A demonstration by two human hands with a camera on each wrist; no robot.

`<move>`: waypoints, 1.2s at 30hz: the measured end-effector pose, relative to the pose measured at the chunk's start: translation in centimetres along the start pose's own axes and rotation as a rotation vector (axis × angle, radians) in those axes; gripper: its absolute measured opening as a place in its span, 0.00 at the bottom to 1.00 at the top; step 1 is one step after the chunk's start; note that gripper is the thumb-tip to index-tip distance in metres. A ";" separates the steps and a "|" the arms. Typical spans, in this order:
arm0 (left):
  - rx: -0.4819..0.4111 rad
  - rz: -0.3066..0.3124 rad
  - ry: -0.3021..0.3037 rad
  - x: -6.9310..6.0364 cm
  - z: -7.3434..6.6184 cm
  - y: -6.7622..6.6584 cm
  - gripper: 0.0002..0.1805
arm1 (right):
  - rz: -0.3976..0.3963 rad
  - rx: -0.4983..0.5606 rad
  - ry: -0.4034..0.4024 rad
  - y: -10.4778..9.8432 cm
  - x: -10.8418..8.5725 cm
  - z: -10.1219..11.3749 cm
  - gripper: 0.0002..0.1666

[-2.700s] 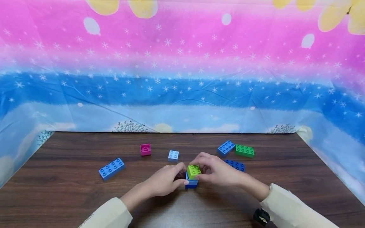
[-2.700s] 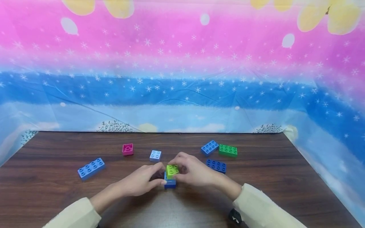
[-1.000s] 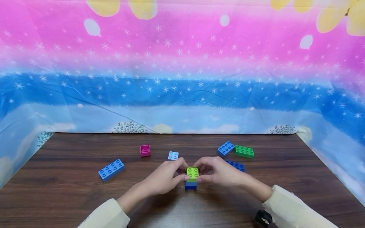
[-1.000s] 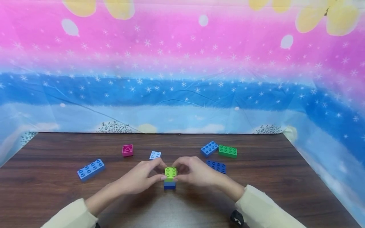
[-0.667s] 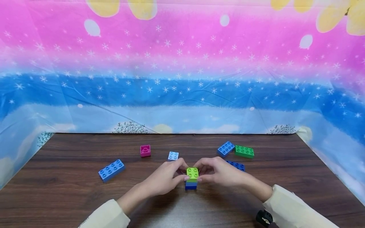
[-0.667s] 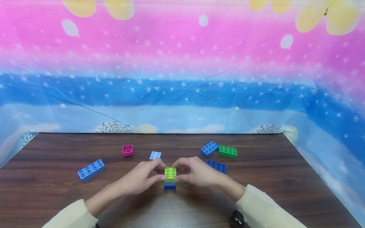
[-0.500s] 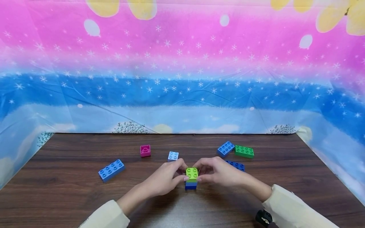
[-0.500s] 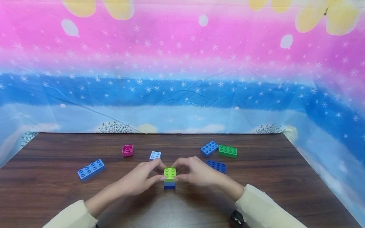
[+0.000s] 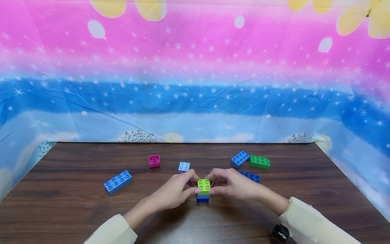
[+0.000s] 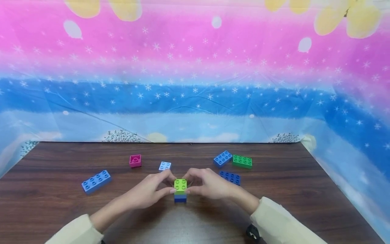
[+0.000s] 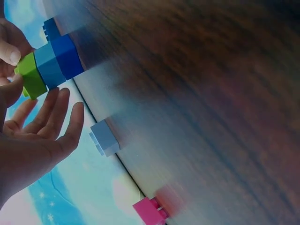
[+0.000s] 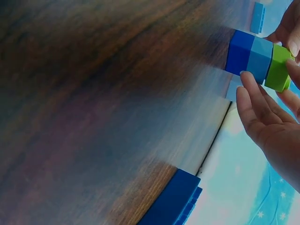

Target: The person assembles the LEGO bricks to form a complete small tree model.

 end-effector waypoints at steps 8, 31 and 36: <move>0.007 -0.001 0.000 -0.2 0.3 0.2 0.06 | -0.010 0.028 -0.020 0.1 0.1 -0.2 0.14; 0.005 0.013 -0.041 -0.3 0.2 0.1 0.09 | -0.080 0.029 -0.014 0.4 -0.1 -0.7 0.17; 0.015 0.010 -0.036 -0.3 0.2 0.2 0.10 | -0.086 0.022 -0.001 0.5 -0.1 -0.9 0.17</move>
Point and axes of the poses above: each hand's wrist, its own x-axis towards the middle knuckle, its own y-axis out of the palm, z = x × y, the point moved 1 cm from there along x, towards the middle knuckle, and after that the axes turned 14 degrees about y, right-handed, at the moved point
